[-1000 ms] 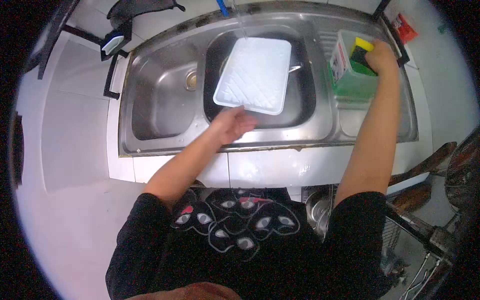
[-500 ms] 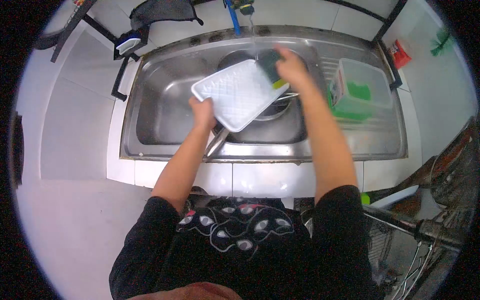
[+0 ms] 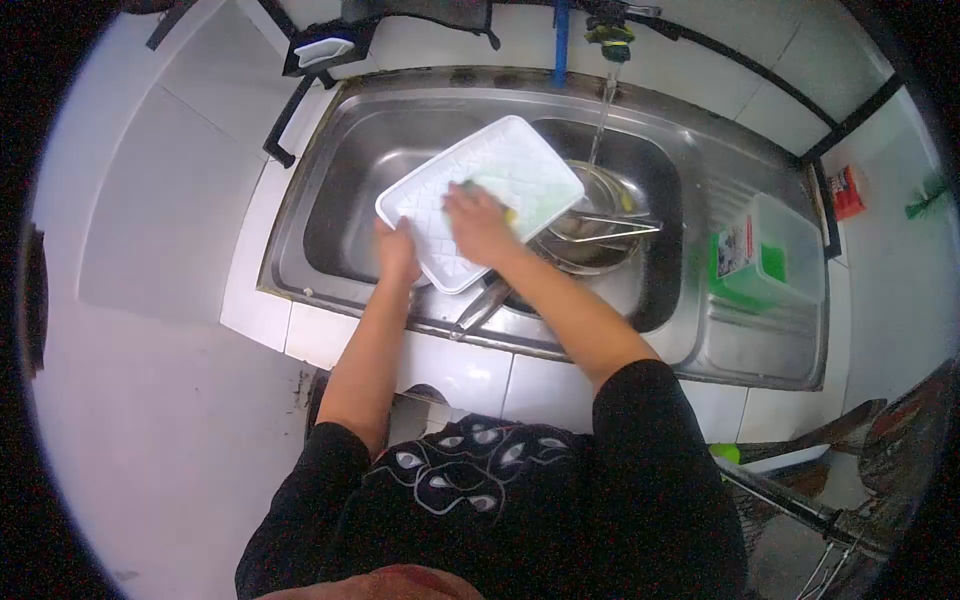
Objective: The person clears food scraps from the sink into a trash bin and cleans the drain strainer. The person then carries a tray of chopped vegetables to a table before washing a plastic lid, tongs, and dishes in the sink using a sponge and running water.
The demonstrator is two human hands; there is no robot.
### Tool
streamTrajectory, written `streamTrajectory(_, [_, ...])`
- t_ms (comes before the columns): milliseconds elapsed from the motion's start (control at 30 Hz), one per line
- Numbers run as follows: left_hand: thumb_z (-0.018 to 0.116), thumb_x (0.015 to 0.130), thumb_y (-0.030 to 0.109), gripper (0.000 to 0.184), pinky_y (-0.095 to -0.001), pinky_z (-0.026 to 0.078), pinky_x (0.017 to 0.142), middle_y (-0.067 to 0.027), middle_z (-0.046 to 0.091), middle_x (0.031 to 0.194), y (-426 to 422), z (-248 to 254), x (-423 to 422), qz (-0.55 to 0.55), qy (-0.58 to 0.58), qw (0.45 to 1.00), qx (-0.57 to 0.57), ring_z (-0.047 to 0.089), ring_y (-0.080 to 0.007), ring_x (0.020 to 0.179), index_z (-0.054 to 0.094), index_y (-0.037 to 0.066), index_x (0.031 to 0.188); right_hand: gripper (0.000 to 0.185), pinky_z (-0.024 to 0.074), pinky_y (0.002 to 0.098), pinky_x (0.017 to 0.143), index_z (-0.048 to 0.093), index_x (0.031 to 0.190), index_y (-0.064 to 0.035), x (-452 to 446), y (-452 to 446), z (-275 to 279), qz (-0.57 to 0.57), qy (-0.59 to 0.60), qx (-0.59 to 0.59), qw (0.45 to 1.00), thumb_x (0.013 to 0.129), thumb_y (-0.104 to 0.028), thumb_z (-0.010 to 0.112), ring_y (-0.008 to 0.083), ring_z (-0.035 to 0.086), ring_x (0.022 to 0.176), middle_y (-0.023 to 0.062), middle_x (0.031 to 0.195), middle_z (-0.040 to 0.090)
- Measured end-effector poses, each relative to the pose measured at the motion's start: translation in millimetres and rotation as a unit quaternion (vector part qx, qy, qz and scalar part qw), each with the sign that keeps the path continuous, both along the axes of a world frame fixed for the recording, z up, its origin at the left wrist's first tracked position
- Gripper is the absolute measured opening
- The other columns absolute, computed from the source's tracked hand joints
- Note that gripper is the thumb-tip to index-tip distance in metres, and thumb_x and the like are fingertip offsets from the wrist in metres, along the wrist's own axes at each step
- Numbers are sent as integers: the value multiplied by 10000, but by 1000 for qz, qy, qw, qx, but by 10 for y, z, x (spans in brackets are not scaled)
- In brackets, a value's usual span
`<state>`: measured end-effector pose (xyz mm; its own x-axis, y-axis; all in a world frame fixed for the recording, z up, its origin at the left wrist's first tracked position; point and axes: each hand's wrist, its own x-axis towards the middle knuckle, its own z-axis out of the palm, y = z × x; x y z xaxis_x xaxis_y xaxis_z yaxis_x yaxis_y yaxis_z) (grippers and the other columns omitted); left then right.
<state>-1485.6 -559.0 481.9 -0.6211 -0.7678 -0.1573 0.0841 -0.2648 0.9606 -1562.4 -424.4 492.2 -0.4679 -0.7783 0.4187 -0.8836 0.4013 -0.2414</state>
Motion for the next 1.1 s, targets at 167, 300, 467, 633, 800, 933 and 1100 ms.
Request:
streamTrajectory(167, [424,821,-23,401,-359,418,846,-147,465,1133,-46,-164,15,-5,7,1000,-22,499,-245,995,318,51,1200,389,298,471,959,522,1158,-144,-353,-268,-54,27,44,-14,999,769,-132,528,381,383,1147,125,1321,368])
streamTrajectory(300, [422,835,-7,408,-374,415,860,-146,456,1153,-84,-184,8,-42,14,999,7,497,-254,1008,300,53,1220,411,163,569,1006,434,1242,-333,-885,-84,26,-283,-51,11,958,837,-401,434,381,166,1291,106,1412,219])
streamTrajectory(467, [399,866,20,374,-385,417,857,-136,453,1157,-48,-197,-77,-38,71,994,79,495,-248,1014,304,71,1223,430,359,498,874,447,1224,-115,-520,-395,77,-176,39,1,984,805,-210,437,380,379,1152,185,1305,362])
streamTrajectory(633, [397,886,65,329,-383,428,842,-131,451,1154,3,-103,-38,-61,52,995,64,499,-232,999,316,79,1204,456,250,535,981,401,1258,-179,-65,-472,87,-21,10,31,999,810,-226,475,371,279,1239,142,1356,294])
streamTrajectory(800, [390,894,90,288,-338,425,826,-133,489,1112,78,66,5,-70,16,995,71,507,-215,966,357,61,1179,529,222,576,975,284,1335,-171,-730,-407,64,-257,8,11,966,854,-346,419,366,239,1262,109,1398,237])
streamTrajectory(933, [397,900,131,319,-353,439,810,-123,473,1121,-40,-200,-80,-49,45,997,49,511,-215,964,327,75,1206,484,283,529,957,358,1283,-102,-356,-557,79,-142,5,34,989,837,-279,419,356,292,1232,157,1367,274])
streamTrajectory(1100, [370,901,120,273,-331,428,796,-126,509,1067,-34,54,50,-13,11,999,37,520,-210,931,382,60,1167,467,243,507,997,317,1317,-178,183,-265,116,57,-38,76,995,863,-239,408,356,208,1278,105,1408,200])
